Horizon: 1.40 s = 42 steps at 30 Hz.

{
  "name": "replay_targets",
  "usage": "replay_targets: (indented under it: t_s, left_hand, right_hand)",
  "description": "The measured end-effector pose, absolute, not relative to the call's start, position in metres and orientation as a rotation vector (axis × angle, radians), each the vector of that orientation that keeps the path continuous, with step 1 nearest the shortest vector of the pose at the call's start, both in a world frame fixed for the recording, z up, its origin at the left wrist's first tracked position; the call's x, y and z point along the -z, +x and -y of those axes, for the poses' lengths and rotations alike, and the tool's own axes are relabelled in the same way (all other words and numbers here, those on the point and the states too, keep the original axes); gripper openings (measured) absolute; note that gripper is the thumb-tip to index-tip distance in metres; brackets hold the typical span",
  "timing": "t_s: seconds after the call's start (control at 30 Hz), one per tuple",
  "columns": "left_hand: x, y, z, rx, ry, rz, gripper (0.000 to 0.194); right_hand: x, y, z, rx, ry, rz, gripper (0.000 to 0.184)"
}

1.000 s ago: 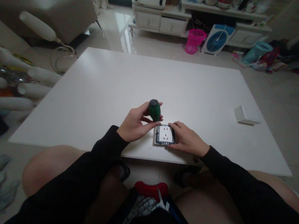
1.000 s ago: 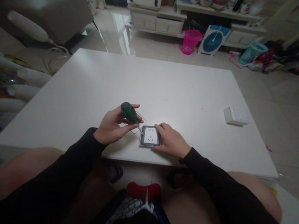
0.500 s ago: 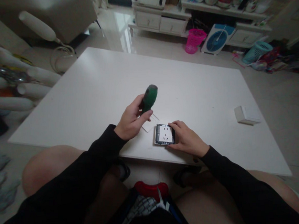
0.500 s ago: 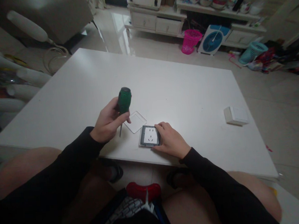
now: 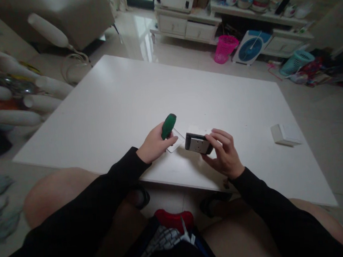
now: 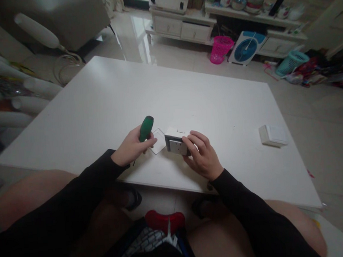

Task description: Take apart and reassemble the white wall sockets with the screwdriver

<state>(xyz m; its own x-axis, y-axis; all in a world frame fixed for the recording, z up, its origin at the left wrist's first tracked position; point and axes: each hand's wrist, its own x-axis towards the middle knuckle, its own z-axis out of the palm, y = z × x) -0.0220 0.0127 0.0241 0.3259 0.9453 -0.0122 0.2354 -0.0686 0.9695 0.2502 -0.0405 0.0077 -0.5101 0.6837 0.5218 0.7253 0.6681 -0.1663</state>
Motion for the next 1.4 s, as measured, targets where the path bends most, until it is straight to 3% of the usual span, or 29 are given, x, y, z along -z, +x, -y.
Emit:
replay_targets:
  t_s: [0.17,0.53,0.9,1.4]
  left_hand:
    - [-0.018,-0.011,-0.005,-0.85,1.342,-0.991,0.025]
    - [-0.013,-0.009,-0.002,-0.956,1.466,-0.986,0.027]
    - [-0.005,-0.004,0.0,-0.922,1.179,-0.892,0.046]
    - [-0.016,0.0,0.0,-0.86,1.153,-0.963,0.036]
  right_hand:
    - [-0.006,0.254,0.04,0.279,-1.086,2.251,0.099]
    - [-0.016,0.245,0.043,0.03,-1.239,2.19,0.095]
    - [-0.003,0.242,0.041,-0.065,-1.071,2.201,0.093]
    - [-0.007,0.238,0.045,-0.109,-0.968,2.27,0.093]
